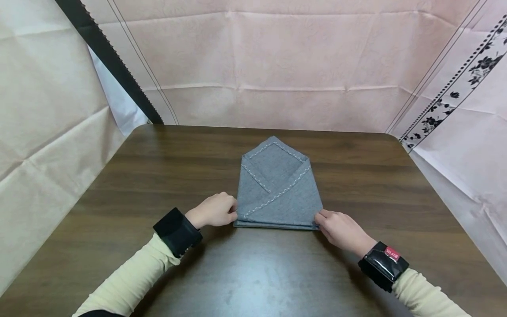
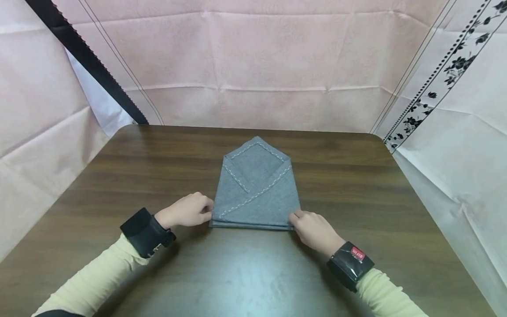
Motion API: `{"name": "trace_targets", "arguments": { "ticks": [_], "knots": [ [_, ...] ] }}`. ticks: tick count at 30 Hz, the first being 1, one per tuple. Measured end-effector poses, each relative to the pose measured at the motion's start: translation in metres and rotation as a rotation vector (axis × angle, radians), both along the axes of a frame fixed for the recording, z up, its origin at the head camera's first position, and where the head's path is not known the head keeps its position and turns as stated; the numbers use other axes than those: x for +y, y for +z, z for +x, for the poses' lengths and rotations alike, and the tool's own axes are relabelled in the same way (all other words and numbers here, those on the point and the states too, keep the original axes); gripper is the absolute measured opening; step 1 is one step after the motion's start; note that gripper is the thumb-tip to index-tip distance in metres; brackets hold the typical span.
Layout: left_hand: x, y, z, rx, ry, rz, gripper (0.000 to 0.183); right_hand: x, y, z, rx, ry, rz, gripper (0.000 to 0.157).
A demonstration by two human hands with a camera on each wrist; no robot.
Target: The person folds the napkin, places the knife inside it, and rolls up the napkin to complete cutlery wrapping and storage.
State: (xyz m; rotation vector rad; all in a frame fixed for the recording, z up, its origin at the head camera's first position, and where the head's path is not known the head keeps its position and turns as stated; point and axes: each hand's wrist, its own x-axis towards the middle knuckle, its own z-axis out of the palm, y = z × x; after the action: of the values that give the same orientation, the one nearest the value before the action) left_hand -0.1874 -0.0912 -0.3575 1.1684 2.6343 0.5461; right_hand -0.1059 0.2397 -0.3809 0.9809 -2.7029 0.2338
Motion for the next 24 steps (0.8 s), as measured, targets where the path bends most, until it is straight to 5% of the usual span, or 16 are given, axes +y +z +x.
{"name": "trace_targets", "arguments": {
  "ticks": [9,17,24],
  "knots": [
    [0.003,-0.001,0.001,0.023,-0.014,-0.087,0.040,-0.001,0.001,0.002,0.074,0.026,0.172,0.018],
    [-0.002,0.006,0.000,0.108,0.029,-0.020,0.034,-0.016,0.000,0.003,0.132,-0.050,0.257,0.016],
    [-0.002,0.002,0.002,0.106,0.024,-0.032,0.034,-0.017,0.000,0.003,0.250,-0.012,0.355,0.020]
  ]
}}
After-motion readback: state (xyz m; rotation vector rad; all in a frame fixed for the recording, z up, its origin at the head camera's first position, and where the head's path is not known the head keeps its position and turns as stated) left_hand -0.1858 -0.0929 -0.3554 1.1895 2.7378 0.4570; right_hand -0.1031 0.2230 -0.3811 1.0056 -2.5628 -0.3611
